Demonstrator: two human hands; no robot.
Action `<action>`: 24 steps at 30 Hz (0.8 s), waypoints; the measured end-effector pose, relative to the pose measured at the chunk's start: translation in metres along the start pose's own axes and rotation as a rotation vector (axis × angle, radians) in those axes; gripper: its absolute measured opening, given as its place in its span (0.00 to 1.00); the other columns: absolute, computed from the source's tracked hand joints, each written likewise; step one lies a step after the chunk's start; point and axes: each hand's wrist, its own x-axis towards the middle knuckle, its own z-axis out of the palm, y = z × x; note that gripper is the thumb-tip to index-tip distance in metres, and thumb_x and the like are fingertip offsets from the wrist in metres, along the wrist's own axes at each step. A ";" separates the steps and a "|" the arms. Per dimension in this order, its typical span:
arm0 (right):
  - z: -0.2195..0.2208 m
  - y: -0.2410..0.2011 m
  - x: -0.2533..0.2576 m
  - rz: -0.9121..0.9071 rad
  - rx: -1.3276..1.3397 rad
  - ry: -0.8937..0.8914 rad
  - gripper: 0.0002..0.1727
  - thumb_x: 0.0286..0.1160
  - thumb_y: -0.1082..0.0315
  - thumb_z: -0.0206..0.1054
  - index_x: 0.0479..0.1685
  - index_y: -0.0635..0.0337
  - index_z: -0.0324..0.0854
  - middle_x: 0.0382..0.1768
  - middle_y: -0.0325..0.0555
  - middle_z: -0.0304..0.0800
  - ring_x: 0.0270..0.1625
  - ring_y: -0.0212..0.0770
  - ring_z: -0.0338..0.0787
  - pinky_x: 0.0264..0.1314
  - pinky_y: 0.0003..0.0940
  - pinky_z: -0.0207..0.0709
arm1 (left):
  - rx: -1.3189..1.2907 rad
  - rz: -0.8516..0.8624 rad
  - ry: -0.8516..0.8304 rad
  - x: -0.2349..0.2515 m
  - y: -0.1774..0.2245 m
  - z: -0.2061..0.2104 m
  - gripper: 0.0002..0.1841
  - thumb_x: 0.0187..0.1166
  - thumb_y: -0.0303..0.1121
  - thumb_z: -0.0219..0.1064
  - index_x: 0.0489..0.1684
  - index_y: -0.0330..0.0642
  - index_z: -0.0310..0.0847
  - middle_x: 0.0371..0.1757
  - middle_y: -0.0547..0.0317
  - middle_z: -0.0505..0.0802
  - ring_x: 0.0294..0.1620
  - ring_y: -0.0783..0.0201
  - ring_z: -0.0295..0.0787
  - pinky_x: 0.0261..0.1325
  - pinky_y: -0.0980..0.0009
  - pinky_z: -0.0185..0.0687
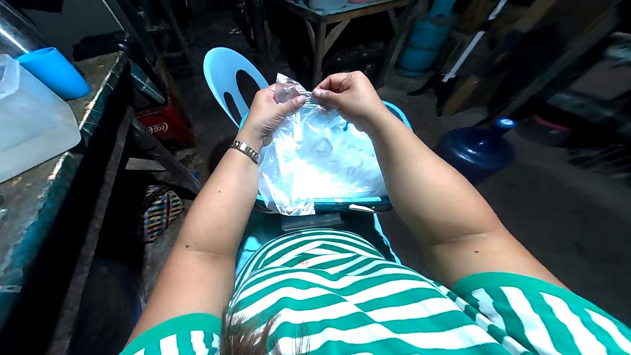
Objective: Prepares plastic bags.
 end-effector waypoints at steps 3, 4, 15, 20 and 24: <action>0.000 0.003 0.001 -0.027 -0.013 0.035 0.06 0.80 0.69 0.69 0.40 0.63 0.87 0.29 0.34 0.88 0.29 0.21 0.84 0.40 0.22 0.81 | -0.013 -0.017 0.060 0.002 -0.001 0.002 0.04 0.83 0.26 0.66 0.47 0.35 0.84 0.35 0.66 0.92 0.35 0.77 0.88 0.46 0.78 0.86; 0.001 0.004 0.001 -0.031 -0.011 0.048 0.06 0.79 0.69 0.70 0.40 0.62 0.88 0.30 0.34 0.89 0.29 0.21 0.84 0.41 0.21 0.82 | -0.023 -0.009 0.078 0.003 -0.002 0.002 0.04 0.83 0.26 0.66 0.45 0.36 0.85 0.35 0.66 0.92 0.35 0.77 0.88 0.45 0.78 0.86; 0.000 0.000 0.000 0.073 0.066 0.040 0.10 0.72 0.70 0.76 0.47 0.64 0.85 0.38 0.39 0.89 0.37 0.24 0.86 0.47 0.22 0.82 | -0.008 0.133 0.019 0.002 -0.001 0.000 0.09 0.81 0.21 0.64 0.54 0.33 0.85 0.49 0.66 0.93 0.39 0.81 0.86 0.45 0.81 0.83; 0.001 0.000 0.000 0.037 -0.001 0.065 0.04 0.74 0.70 0.74 0.39 0.62 0.88 0.33 0.36 0.89 0.34 0.22 0.84 0.45 0.22 0.80 | 0.027 0.101 0.093 0.004 -0.004 0.000 0.01 0.77 0.23 0.71 0.39 0.36 0.87 0.32 0.69 0.92 0.32 0.79 0.87 0.42 0.79 0.86; 0.003 -0.002 -0.001 0.024 -0.038 0.046 0.07 0.81 0.69 0.68 0.42 0.64 0.89 0.34 0.36 0.91 0.35 0.21 0.85 0.48 0.22 0.81 | -0.025 0.010 0.057 0.000 0.003 0.002 0.02 0.78 0.24 0.71 0.40 0.39 0.84 0.32 0.67 0.92 0.32 0.77 0.90 0.43 0.76 0.89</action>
